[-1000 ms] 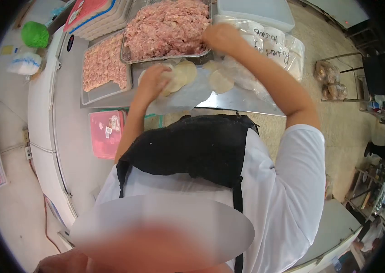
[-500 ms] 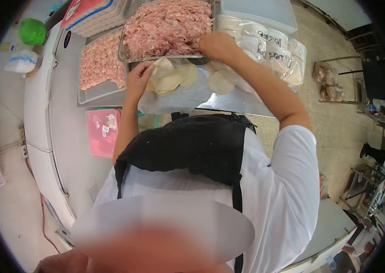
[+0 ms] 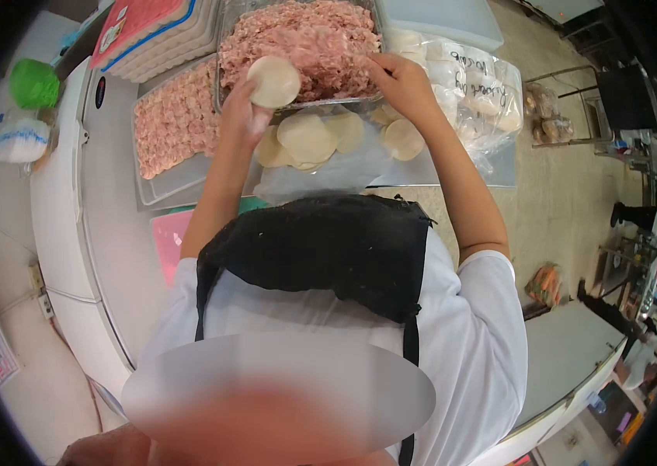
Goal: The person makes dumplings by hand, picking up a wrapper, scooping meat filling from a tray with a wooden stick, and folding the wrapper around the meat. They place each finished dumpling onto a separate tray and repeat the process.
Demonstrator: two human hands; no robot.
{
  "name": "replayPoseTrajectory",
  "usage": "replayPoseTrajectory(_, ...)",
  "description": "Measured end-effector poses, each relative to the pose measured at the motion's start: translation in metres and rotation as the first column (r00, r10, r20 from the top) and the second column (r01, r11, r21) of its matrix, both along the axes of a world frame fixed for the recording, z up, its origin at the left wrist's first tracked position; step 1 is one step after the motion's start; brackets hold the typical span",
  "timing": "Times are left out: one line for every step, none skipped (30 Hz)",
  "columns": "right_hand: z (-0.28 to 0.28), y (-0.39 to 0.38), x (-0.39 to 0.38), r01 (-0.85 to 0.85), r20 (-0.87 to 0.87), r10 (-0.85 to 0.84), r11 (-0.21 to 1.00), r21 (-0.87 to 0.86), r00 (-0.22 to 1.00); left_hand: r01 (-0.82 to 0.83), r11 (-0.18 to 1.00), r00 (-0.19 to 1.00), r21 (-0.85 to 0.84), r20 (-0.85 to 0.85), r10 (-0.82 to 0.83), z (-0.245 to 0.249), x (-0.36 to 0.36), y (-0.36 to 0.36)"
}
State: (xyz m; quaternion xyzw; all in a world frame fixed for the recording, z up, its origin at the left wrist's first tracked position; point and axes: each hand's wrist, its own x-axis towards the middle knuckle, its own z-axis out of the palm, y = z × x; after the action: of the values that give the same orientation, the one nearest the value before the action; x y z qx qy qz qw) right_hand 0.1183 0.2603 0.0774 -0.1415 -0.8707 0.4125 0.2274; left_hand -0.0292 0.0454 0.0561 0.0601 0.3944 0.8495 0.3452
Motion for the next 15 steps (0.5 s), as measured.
replayPoseTrajectory(0.007,-0.005,-0.005,-0.027,-0.077,0.025,1.0,-0.017,0.997,0.007,0.999,0.996,0.046,0.087,-0.011,0.006,-0.001,0.01)
replayPoseTrajectory(0.014,-0.011,-0.01,-0.021,-0.104,0.029,0.997,0.08,0.994,0.011,0.996,0.985,0.093,0.173,-0.027,0.012,-0.001,0.022)
replayPoseTrajectory(0.02,-0.02,-0.017,-0.011,-0.128,0.034,0.985,0.174,0.991,0.013,0.99,0.965,0.137,0.258,-0.049,0.019,-0.002,0.031)
replayPoseTrajectory(0.024,-0.028,-0.021,0.0,-0.148,0.041,0.964,0.266,0.988,0.012,0.97,0.95,0.242,0.299,-0.086,0.027,-0.005,0.036)
replayPoseTrajectory(0.027,-0.036,-0.022,0.003,-0.07,0.024,0.931,0.366,0.997,0.004,0.939,0.933,0.344,0.336,-0.127,0.035,-0.007,0.04)
replayPoseTrajectory(0.029,-0.045,-0.022,-0.003,0.006,0.0,0.889,0.459,1.0,-0.011,0.898,0.914,0.439,0.368,-0.169,0.038,-0.009,0.043)
replayPoseTrajectory(0.03,-0.051,-0.02,-0.02,0.083,-0.03,0.839,0.544,0.996,-0.013,0.915,0.908,0.404,0.388,-0.158,0.036,-0.012,0.042)
replayPoseTrajectory(0.031,-0.049,-0.018,-0.055,0.143,-0.032,0.822,0.567,0.989,-0.018,0.929,0.903,0.37,0.404,-0.144,0.032,-0.018,0.041)
replayPoseTrajectory(0.033,-0.043,-0.014,-0.091,0.199,-0.035,0.804,0.588,0.979,-0.021,0.941,0.9,0.337,0.417,-0.129,0.029,-0.024,0.04)
replayPoseTrajectory(0.039,-0.04,-0.01,-0.127,0.256,-0.04,0.786,0.605,0.966,-0.023,0.949,0.919,0.313,0.38,-0.103,0.02,-0.029,0.041)
replayPoseTrajectory(0.048,-0.039,-0.004,-0.148,0.3,-0.064,0.762,0.631,0.952,-0.03,0.956,0.936,0.291,0.343,-0.075,0.009,-0.033,0.042)
replayPoseTrajectory(0.065,-0.043,0.006,-0.174,0.344,-0.086,0.735,0.656,0.935,-0.043,0.962,0.951,0.27,0.306,-0.044,0.009,-0.033,0.041)
replayPoseTrajectory(0.074,-0.045,0.011,-0.201,0.386,-0.11,0.706,0.679,0.916,-0.036,0.968,0.952,0.248,0.304,-0.043,0.009,-0.035,0.04)
replayPoseTrajectory(0.068,-0.045,0.01,-0.18,0.327,-0.068,0.722,0.668,0.943,-0.029,0.974,0.952,0.224,0.302,-0.041,0.009,-0.036,0.038)
replayPoseTrajectory(0.055,-0.046,0.006,-0.161,0.267,-0.026,0.739,0.654,0.963,-0.023,0.98,0.953,0.198,0.301,-0.039,0.013,-0.034,0.036)
